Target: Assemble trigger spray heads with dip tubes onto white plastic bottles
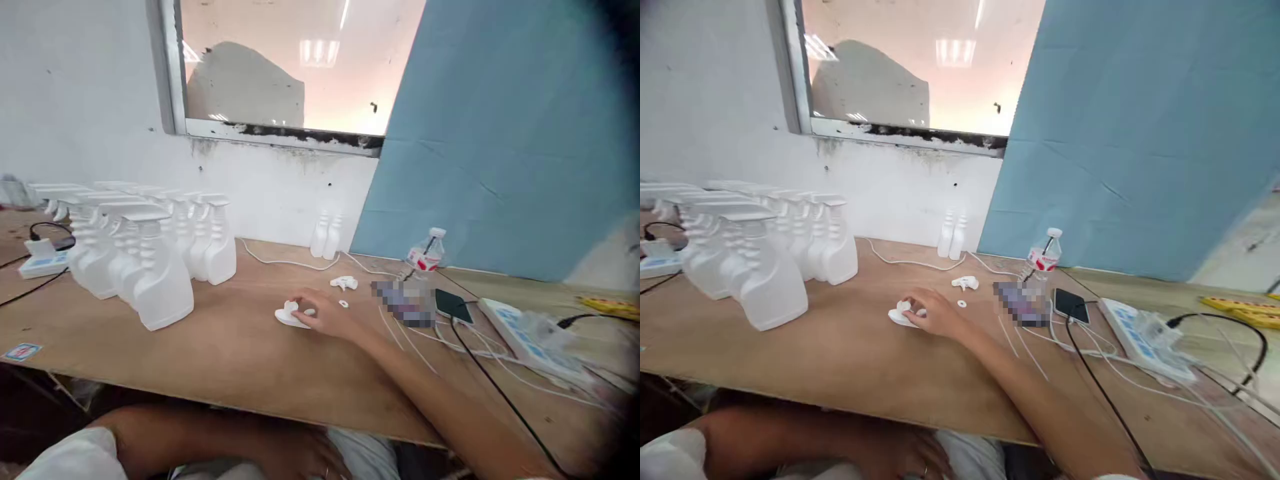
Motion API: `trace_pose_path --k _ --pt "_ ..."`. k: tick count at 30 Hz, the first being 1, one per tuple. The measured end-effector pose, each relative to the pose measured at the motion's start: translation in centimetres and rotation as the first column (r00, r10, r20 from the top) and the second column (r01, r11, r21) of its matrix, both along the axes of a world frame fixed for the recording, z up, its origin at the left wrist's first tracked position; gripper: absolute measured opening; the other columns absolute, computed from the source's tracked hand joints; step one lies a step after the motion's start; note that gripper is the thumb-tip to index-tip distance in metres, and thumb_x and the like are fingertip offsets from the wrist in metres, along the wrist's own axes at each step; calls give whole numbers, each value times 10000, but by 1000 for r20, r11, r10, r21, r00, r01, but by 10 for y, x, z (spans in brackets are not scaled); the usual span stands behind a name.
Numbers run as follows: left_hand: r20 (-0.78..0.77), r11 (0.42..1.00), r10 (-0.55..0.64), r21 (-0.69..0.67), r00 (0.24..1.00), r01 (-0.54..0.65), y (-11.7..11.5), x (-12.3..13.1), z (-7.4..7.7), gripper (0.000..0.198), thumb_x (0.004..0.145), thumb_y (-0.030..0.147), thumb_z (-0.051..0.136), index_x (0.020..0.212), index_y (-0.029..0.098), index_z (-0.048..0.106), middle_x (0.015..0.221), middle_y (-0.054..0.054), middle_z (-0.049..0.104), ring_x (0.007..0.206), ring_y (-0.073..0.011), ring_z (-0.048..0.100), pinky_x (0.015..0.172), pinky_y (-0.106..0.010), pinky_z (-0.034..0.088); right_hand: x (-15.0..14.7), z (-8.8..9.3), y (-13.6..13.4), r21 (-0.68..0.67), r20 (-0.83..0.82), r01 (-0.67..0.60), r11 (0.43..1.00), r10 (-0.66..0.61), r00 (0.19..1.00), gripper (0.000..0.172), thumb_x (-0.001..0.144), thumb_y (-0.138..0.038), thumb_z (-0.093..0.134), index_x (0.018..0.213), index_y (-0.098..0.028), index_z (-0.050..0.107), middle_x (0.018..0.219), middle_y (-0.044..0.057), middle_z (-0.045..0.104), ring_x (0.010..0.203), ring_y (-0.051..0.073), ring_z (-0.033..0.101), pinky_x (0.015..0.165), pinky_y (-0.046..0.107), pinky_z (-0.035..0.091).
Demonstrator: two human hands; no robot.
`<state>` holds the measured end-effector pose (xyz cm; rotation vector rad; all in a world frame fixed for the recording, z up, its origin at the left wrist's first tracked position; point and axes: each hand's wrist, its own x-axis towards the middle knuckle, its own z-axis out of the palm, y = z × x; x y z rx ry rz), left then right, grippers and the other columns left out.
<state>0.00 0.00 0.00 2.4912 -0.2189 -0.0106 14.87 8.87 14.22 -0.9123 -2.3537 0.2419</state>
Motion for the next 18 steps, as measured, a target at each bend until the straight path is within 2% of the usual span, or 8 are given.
trace_pose_path --k 5,8,13,18 --pt "-12 1000 24 8 1000 -24 1 2 -5 422 901 264 393 1261 111 552 1408 -104 487 1348 -219 404 1141 -351 277 -2 -3 1 -67 -2 27 997 -27 1000 138 861 -302 597 963 -210 599 954 45 681 829 170 641 760 303 487" --pt "9 1000 16 13 1000 -16 0 1 -2 404 907 252 387 1246 110 556 1388 -121 505 1336 -229 421 1135 -376 283 -3 -4 0 -53 14 23 998 -22 1000 124 855 -315 611 924 -212 604 941 39 682 851 176 633 778 309 481" --pt "-7 999 36 5 999 -36 0 -1 2 405 909 238 388 1262 130 553 1408 -94 490 1348 -209 406 1153 -357 244 -3 -4 2 -22 -22 -62 998 62 998 133 882 -331 572 843 -211 614 944 46 685 836 170 628 791 311 481" --pt "17 1000 25 -2 1000 -25 0 -1 1 427 926 275 377 1264 87 558 1388 -133 504 1337 -214 419 1130 -337 286 -3 -6 3 -12 -17 -58 998 58 998 145 889 -335 550 842 -209 606 918 50 680 814 171 624 774 307 477"
